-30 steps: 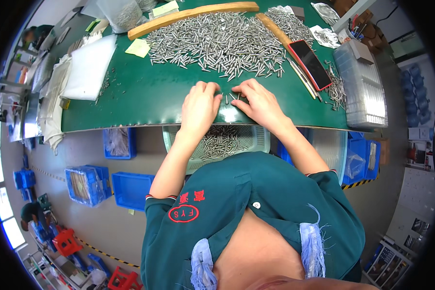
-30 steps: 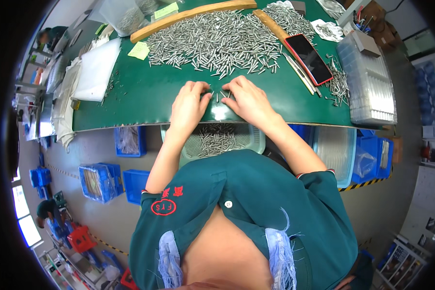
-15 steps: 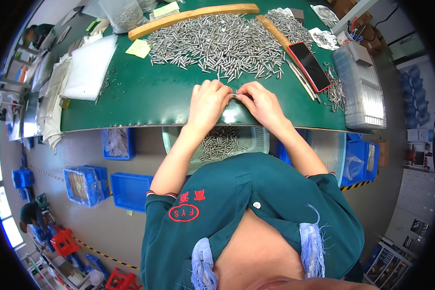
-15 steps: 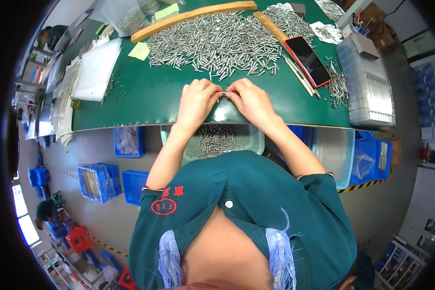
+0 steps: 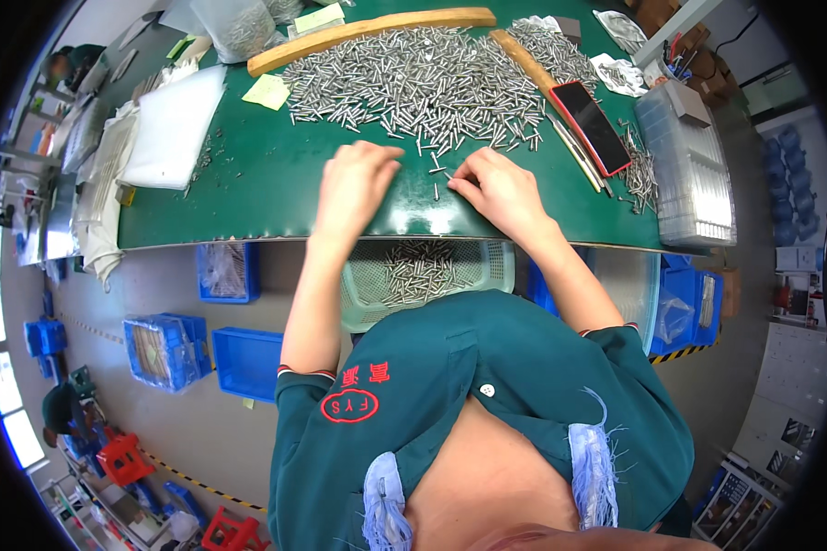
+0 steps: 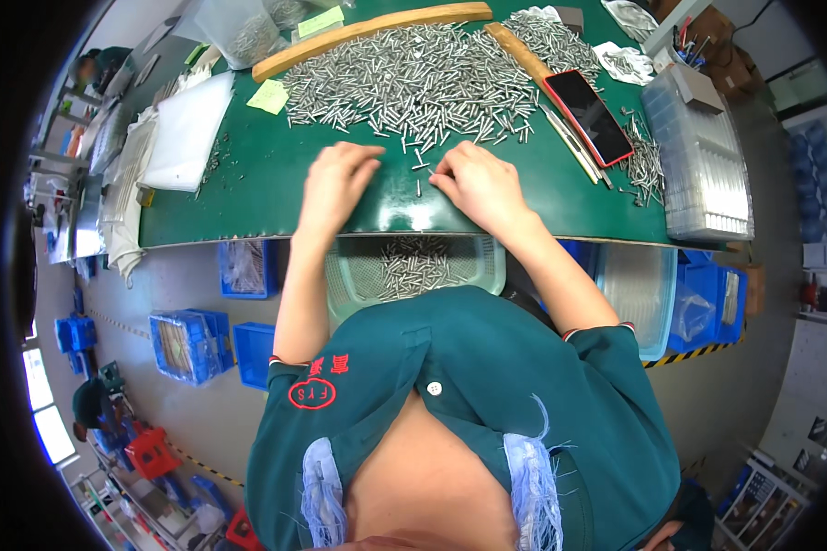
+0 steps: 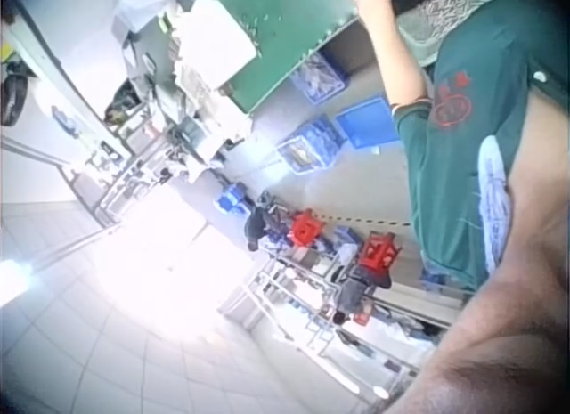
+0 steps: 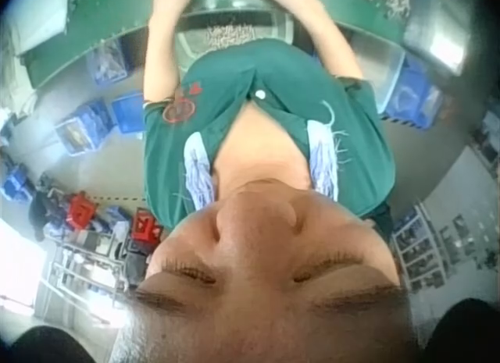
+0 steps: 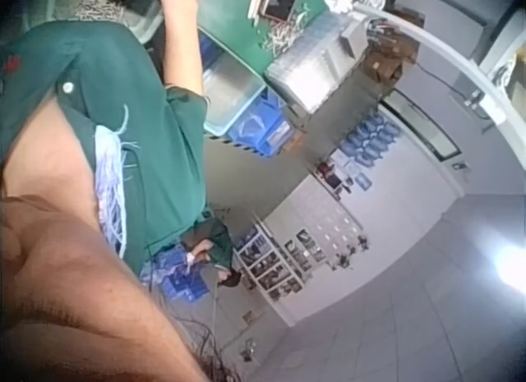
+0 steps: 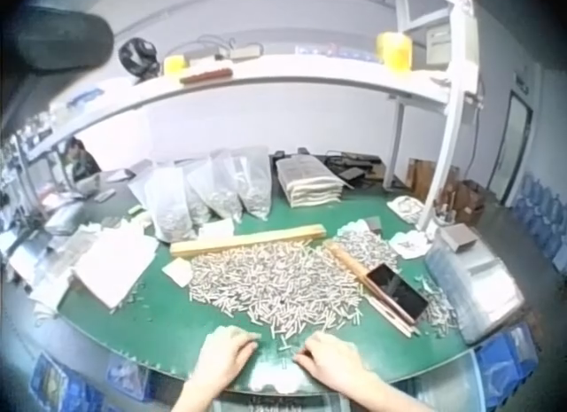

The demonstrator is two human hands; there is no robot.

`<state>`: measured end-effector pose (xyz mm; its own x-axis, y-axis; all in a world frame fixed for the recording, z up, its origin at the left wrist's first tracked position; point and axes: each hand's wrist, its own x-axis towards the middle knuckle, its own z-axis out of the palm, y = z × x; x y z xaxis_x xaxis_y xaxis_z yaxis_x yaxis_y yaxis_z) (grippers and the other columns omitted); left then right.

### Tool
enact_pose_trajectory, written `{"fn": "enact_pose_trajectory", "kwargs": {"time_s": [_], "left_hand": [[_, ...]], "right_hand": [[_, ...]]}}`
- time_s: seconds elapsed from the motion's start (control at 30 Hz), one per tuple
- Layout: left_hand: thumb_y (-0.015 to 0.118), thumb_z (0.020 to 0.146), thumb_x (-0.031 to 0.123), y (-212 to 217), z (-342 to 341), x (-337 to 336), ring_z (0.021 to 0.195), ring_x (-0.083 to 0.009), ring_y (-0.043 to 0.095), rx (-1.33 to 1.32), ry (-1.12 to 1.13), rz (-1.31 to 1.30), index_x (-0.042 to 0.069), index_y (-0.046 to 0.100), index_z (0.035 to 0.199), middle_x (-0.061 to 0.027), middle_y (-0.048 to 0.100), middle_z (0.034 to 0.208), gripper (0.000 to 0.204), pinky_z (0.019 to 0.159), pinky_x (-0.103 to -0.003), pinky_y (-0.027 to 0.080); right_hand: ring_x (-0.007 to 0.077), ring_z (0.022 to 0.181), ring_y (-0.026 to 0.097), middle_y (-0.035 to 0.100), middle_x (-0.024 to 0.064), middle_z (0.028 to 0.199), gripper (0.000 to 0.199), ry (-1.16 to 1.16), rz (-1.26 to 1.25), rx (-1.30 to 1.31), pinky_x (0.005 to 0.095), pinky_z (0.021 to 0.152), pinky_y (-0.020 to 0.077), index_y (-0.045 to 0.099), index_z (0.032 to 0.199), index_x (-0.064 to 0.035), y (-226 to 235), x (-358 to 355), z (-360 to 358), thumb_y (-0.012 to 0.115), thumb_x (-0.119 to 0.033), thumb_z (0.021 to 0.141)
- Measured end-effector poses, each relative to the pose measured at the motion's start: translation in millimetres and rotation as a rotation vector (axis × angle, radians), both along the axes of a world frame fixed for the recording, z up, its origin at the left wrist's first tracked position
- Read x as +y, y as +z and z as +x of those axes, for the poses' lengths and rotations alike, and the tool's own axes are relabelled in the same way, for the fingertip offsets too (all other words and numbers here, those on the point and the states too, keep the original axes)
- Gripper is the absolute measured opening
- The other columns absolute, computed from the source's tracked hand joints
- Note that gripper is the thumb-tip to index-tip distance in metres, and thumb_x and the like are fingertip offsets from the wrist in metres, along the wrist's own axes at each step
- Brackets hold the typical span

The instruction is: Inspecting and sorting small metal components on a workbench.

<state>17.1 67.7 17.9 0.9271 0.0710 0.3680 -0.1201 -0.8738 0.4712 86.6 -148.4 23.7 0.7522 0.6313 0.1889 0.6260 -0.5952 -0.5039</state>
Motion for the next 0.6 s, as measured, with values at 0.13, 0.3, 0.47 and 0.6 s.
{"fn": "enact_pose_trajectory", "kwargs": {"time_s": [0.13,0.3,0.47,0.6], "left_hand": [[0.064,0.083,0.017,-6.4,6.4,-23.0,0.091,-0.0253,0.057,0.072,-0.05,0.004,0.013,0.069,0.099,-0.0052,0.062,0.09,0.017,0.081,-0.038,0.044],[0.065,0.082,0.018,-5.3,16.0,-33.6,0.093,-0.0273,0.056,0.067,-0.071,0.003,0.011,0.066,0.103,-0.0082,0.059,0.093,0.022,0.081,-0.038,0.045],[0.069,0.078,0.021,-7.2,21.8,-35.6,0.091,-0.0283,0.056,0.031,-0.075,0.139,0.009,0.064,0.094,-0.0088,0.058,0.095,0.021,0.077,-0.039,0.045],[0.068,0.079,0.02,-8.1,9.9,-36.5,0.086,-0.028,0.056,0.069,-0.021,0.228,0.008,0.062,0.087,-0.0077,0.057,0.088,0.016,0.074,-0.039,0.045]], "right_hand": [[0.0229,0.084,0.062,0.058,0.0035,0.082,0.016,0.036,-0.029,-0.051,0.0369,0.07,0.0509,0.061,0.077,-0.0103,1.6,-0.9,-5.2,0.071,-0.023,0.076],[0.0225,0.087,0.061,0.057,0.0032,0.088,0.019,0.077,0.048,-0.005,0.0368,0.071,0.0507,0.062,0.085,-0.0116,0.0,1.8,-17.7,0.072,-0.025,0.076],[0.0187,0.082,0.061,0.056,0.0008,0.086,0.013,0.155,0.065,-0.189,0.0337,0.067,0.0509,0.065,0.089,-0.0138,-15.3,7.2,-19.8,0.069,-0.021,0.079],[0.0194,0.081,0.06,0.056,0.0005,0.087,0.014,0.116,0.02,-0.17,0.0338,0.068,0.0509,0.064,0.09,-0.0136,-16.0,3.1,-14.0,0.07,-0.021,0.079]]}}
